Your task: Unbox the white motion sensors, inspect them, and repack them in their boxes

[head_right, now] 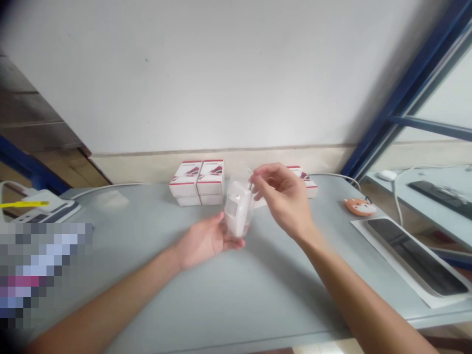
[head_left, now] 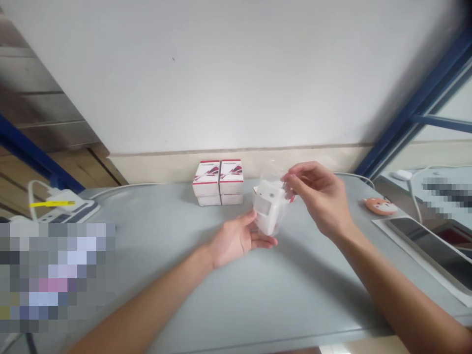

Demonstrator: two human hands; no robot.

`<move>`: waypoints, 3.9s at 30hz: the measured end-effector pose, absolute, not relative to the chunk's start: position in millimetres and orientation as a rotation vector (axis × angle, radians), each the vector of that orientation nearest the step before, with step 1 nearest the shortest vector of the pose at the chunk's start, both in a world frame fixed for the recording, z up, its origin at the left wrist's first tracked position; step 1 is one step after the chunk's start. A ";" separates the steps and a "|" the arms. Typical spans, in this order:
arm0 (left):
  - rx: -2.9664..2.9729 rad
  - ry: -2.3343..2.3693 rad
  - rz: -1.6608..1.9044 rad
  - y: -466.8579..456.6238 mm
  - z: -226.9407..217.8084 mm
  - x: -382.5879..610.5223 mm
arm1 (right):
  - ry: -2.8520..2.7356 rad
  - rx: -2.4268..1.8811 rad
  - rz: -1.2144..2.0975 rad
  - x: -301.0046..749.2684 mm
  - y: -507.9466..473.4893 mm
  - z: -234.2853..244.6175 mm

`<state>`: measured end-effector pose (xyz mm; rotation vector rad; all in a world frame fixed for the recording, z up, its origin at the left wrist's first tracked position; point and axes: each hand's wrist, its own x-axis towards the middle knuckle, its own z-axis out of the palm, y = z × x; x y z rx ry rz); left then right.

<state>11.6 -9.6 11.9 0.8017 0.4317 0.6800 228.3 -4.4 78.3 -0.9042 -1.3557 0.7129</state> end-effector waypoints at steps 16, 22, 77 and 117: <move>0.785 0.573 0.719 -13.4 14.9 11.0 | -1.251 -1.298 0.419 257.6 92.3 59.4; 0.864 0.567 0.703 -12.9 12.4 13.1 | -1.609 -1.529 0.041 267.3 72.8 43.5; 0.870 0.503 0.685 -16.8 21.9 8.1 | -2.031 -1.177 1.106 249.1 27.6 65.3; 0.958 0.558 0.242 -3.5 21.0 0.2 | -1.071 -1.057 0.689 349.8 80.9 58.2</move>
